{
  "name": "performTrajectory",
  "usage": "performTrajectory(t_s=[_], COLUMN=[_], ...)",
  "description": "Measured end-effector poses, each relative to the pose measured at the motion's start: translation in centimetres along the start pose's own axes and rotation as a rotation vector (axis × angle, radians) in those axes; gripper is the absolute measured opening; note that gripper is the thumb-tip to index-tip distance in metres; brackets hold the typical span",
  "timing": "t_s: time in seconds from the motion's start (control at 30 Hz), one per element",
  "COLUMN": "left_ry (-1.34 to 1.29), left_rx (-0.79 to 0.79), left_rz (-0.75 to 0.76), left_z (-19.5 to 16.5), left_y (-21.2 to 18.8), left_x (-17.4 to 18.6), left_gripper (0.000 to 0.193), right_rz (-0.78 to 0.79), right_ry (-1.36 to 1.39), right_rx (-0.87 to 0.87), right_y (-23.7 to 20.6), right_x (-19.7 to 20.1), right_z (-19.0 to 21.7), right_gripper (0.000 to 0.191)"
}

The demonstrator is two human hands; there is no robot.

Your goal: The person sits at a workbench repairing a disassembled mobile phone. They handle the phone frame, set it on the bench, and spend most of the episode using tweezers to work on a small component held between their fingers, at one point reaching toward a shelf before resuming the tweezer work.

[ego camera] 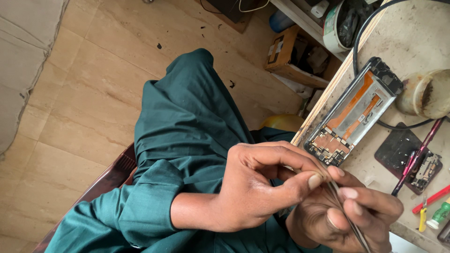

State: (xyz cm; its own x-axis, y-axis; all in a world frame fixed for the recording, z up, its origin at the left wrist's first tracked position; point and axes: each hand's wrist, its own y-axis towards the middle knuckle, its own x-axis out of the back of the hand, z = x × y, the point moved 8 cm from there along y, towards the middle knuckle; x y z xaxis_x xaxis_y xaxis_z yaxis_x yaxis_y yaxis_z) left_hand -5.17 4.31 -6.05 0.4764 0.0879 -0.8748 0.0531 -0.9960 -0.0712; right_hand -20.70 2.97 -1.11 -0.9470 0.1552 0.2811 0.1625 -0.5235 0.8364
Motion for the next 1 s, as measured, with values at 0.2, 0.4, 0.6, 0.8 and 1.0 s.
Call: performTrajectory(t_s=[0.2,0.4,0.6,0.8,1.0], left_ry=[-0.023,-0.029,-0.06,-0.071,-0.071], left_rx=[0.026,0.043,0.04,0.047,0.052], left_rz=[0.006,-0.01,-0.002,-0.01,-0.001], left_z=[0.0,0.0,0.0,0.0,-0.1], left_y=[-0.1,-0.1,-0.1,-0.2,-0.2], left_x=[-0.3,-0.3,-0.3,-0.2,-0.2], left_gripper=[0.009,0.008,0.008,0.008,0.009], right_rz=[-0.119,-0.11,-0.099,-0.065,-0.027], right_ry=[-0.001,-0.053,-0.044,-0.026,-0.02], right_rx=[-0.028,-0.038,-0.007,0.011,0.033], right_y=[-0.8,-1.4,-1.2,-1.1,-1.0], right_x=[0.5,1.0,0.9,1.0,0.9], right_z=[-0.1,-0.3,-0.3,-0.2,-0.2], right_gripper=[0.025,0.028,0.029,0.025,0.023])
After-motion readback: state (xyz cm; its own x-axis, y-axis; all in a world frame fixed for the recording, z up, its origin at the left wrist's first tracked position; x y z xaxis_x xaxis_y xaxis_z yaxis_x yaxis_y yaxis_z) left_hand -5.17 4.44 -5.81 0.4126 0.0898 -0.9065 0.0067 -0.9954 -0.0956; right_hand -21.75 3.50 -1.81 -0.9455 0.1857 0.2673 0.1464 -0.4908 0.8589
